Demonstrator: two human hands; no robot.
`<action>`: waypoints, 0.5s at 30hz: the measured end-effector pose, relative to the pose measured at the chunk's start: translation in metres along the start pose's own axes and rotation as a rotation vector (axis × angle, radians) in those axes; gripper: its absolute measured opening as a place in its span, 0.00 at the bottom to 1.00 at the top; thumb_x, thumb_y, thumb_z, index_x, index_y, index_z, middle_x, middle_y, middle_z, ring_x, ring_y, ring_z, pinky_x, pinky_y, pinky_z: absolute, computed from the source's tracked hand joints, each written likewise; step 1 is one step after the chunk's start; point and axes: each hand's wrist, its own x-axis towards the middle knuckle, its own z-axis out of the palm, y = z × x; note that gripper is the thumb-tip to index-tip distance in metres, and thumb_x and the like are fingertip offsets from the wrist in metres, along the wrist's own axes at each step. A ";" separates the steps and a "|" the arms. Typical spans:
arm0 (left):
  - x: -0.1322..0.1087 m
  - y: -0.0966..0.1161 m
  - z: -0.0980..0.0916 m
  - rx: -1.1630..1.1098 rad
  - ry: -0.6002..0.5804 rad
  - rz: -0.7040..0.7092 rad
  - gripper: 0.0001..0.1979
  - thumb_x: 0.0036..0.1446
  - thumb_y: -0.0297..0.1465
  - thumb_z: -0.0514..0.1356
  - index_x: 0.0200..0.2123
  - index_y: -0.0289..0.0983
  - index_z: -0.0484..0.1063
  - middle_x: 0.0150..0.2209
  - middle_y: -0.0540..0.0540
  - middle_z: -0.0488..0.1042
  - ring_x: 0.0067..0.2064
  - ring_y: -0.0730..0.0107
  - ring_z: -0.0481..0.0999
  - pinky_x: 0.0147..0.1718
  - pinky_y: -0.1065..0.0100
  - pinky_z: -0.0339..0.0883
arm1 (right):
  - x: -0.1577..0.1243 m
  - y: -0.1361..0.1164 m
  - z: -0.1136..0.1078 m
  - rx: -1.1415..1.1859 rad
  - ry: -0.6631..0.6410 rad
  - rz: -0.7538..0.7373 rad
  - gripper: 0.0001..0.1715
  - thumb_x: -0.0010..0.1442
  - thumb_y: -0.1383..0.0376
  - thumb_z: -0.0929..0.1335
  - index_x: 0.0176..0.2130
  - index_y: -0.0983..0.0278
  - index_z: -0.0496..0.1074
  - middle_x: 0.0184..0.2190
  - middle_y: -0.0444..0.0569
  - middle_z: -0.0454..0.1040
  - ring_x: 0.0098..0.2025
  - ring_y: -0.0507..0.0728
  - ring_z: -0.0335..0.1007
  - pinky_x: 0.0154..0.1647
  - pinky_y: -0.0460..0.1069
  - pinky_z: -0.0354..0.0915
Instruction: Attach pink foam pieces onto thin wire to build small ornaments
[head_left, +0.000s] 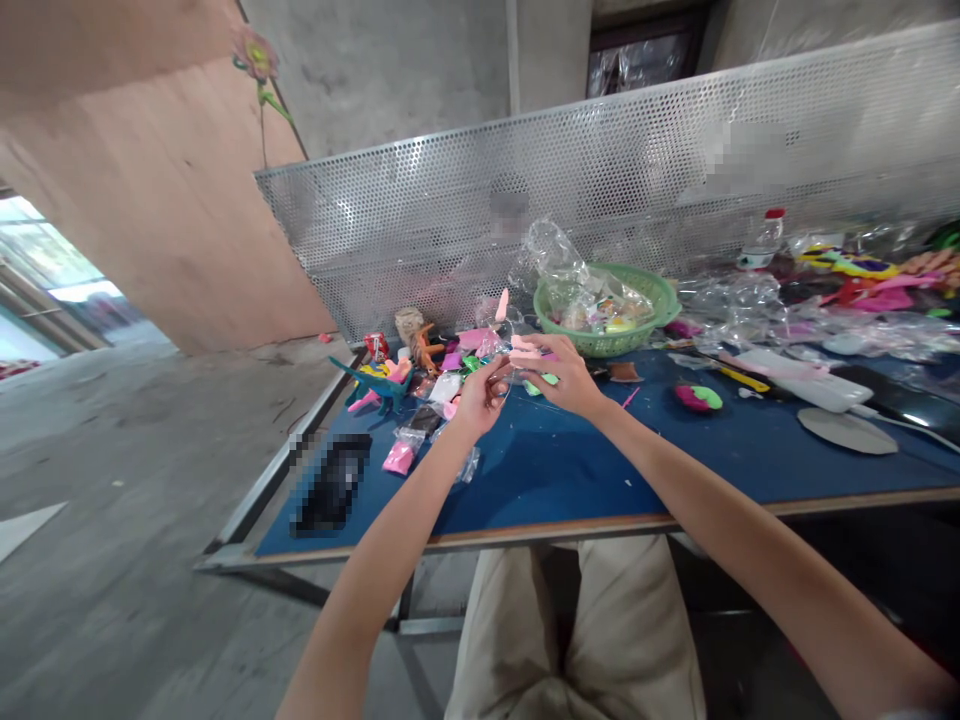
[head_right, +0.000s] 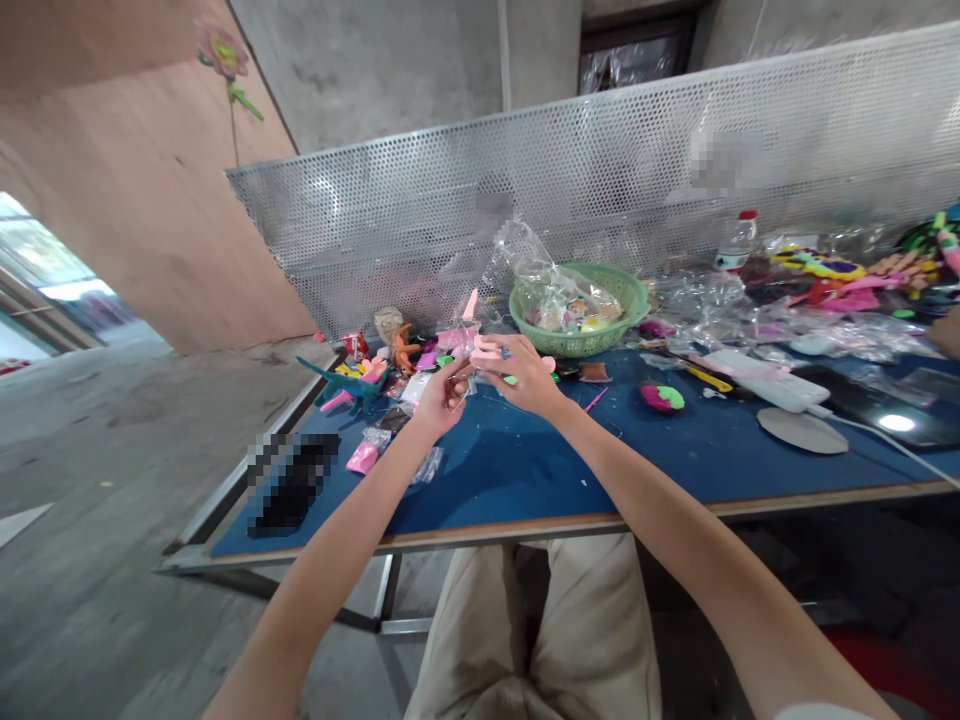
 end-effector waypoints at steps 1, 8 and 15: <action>0.000 0.000 -0.001 0.026 -0.012 0.028 0.07 0.57 0.28 0.70 0.37 0.32 0.78 0.30 0.50 0.78 0.17 0.87 0.66 0.09 0.82 0.46 | 0.001 -0.003 -0.001 0.041 0.033 0.050 0.15 0.70 0.58 0.69 0.53 0.52 0.81 0.59 0.51 0.77 0.58 0.62 0.74 0.58 0.61 0.72; -0.002 -0.003 -0.002 0.143 -0.038 0.124 0.24 0.41 0.28 0.79 0.44 0.37 0.80 0.27 0.56 0.75 0.18 0.87 0.65 0.14 0.80 0.54 | 0.000 -0.006 -0.001 0.152 0.089 0.281 0.19 0.67 0.51 0.71 0.50 0.59 0.81 0.45 0.51 0.84 0.45 0.60 0.81 0.51 0.56 0.76; 0.002 -0.005 -0.005 0.166 -0.088 0.114 0.24 0.35 0.30 0.81 0.36 0.34 0.78 0.25 0.54 0.75 0.22 0.83 0.68 0.22 0.77 0.64 | 0.000 -0.005 0.000 0.163 0.059 0.224 0.19 0.69 0.52 0.70 0.54 0.57 0.80 0.46 0.51 0.84 0.46 0.60 0.81 0.51 0.56 0.76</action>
